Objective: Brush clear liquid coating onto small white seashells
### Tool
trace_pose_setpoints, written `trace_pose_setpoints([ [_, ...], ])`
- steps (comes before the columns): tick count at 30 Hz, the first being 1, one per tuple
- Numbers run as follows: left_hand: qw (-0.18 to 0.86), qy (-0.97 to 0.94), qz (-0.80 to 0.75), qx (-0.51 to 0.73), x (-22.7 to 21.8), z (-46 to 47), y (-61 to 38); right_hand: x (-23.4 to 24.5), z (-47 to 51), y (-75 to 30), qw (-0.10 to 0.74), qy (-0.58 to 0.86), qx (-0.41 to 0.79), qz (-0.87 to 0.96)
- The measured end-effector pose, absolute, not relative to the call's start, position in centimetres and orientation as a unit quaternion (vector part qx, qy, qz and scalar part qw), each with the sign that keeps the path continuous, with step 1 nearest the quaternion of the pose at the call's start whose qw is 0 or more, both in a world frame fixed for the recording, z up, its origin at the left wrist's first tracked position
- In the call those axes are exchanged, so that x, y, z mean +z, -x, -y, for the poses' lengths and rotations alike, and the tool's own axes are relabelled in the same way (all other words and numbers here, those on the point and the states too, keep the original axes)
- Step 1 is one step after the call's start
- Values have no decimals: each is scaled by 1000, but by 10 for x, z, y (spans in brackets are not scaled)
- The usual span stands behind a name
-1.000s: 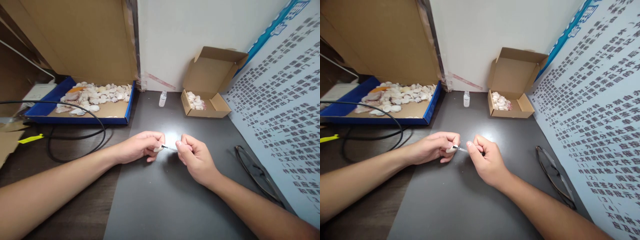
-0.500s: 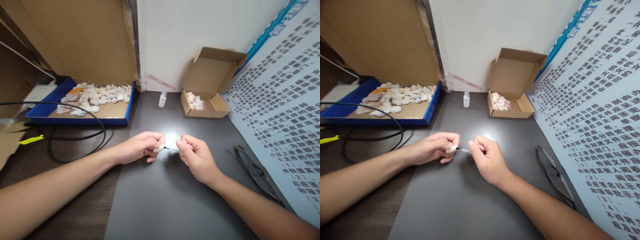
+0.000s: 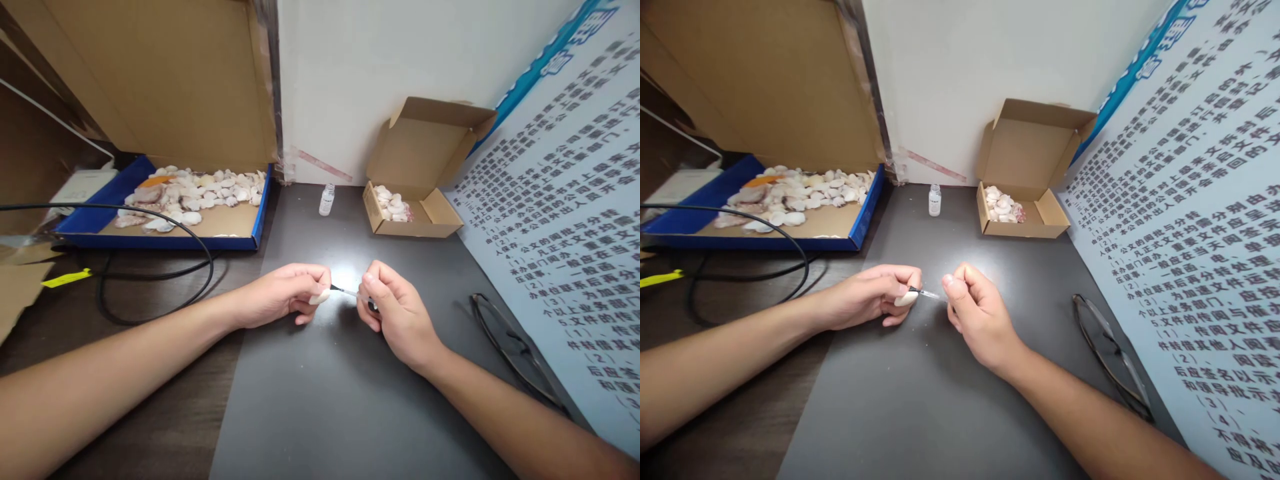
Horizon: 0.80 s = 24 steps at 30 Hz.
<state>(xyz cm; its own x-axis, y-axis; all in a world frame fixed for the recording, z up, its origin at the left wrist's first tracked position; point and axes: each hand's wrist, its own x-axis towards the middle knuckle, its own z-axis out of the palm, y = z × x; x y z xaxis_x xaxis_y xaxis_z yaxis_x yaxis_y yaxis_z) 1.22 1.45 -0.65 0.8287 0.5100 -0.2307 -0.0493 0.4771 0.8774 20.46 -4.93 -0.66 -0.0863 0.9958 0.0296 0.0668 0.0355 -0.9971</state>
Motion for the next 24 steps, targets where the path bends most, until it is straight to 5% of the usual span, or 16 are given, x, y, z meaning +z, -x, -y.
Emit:
trace_pose_setpoints([
  [10, 832, -467, -244, 175, -6, -15, -12, -13, 49, -205, 539, 480, 461, 517],
  [24, 835, -463, -240, 175, -7, -15, -12, -14, 50, -206, 510, 538, 351, 571],
])
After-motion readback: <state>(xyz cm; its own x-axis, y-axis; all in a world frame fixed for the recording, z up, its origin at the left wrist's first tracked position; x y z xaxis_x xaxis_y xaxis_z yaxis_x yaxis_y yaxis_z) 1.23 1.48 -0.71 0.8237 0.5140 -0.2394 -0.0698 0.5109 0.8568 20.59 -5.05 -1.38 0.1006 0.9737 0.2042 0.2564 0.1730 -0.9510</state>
